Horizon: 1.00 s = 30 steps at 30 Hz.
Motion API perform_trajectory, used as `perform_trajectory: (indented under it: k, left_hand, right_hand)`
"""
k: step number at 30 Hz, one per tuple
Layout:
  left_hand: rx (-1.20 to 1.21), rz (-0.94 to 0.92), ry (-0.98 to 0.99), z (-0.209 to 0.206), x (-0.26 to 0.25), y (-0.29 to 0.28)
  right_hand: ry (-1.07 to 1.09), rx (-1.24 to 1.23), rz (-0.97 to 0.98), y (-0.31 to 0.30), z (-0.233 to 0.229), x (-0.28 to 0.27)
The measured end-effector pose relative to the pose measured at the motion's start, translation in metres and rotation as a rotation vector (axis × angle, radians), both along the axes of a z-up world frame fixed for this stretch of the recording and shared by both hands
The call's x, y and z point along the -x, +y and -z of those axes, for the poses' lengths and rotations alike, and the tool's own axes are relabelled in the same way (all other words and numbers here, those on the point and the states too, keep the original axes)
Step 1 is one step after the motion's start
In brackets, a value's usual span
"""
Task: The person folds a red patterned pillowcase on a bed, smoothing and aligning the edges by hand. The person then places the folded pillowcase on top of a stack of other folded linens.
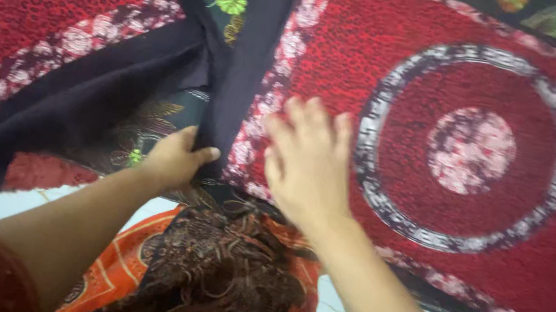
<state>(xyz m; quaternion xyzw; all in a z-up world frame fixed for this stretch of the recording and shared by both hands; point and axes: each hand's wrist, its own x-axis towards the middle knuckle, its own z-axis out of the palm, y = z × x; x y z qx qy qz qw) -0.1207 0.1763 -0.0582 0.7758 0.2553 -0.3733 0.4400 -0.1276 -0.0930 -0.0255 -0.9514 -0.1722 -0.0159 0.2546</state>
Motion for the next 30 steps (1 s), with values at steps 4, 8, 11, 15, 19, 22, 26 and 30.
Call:
perform_trajectory:
  k: [4,8,11,15,19,22,26,30]
  left_hand:
    - [-0.444,0.319,-0.153,-0.020,0.004,-0.021]
    - [-0.665,0.147,-0.113,-0.037,0.010,-0.039]
    - [-0.807,0.186,-0.497,-0.048,0.022,-0.067]
    - [-0.706,0.486,-0.792,-0.063,0.028,-0.123]
    - [-0.703,0.745,-0.448,-0.067,0.025,-0.198]
    - [-0.799,0.783,-0.207,-0.072,0.013,-0.243]
    - [-0.906,0.773,-0.025,-0.071,-0.008,-0.270]
    - [-0.938,0.730,0.075,-0.061,-0.018,-0.277]
  right_hand:
    - [-0.105,0.032,0.272,-0.073,-0.020,0.010]
    - [-0.156,0.174,0.184,-0.112,-0.010,0.015]
    - [-0.169,0.076,0.319,-0.134,0.001,0.037]
    - [-0.247,0.117,0.630,-0.172,-0.001,0.081]
    - [-0.242,0.419,0.306,-0.204,0.000,0.073]
    - [0.366,-0.025,0.333,-0.233,-0.007,0.071]
    - [0.046,0.089,0.622,-0.259,-0.016,0.111]
    - [-0.023,0.314,0.575,-0.274,0.004,0.122]
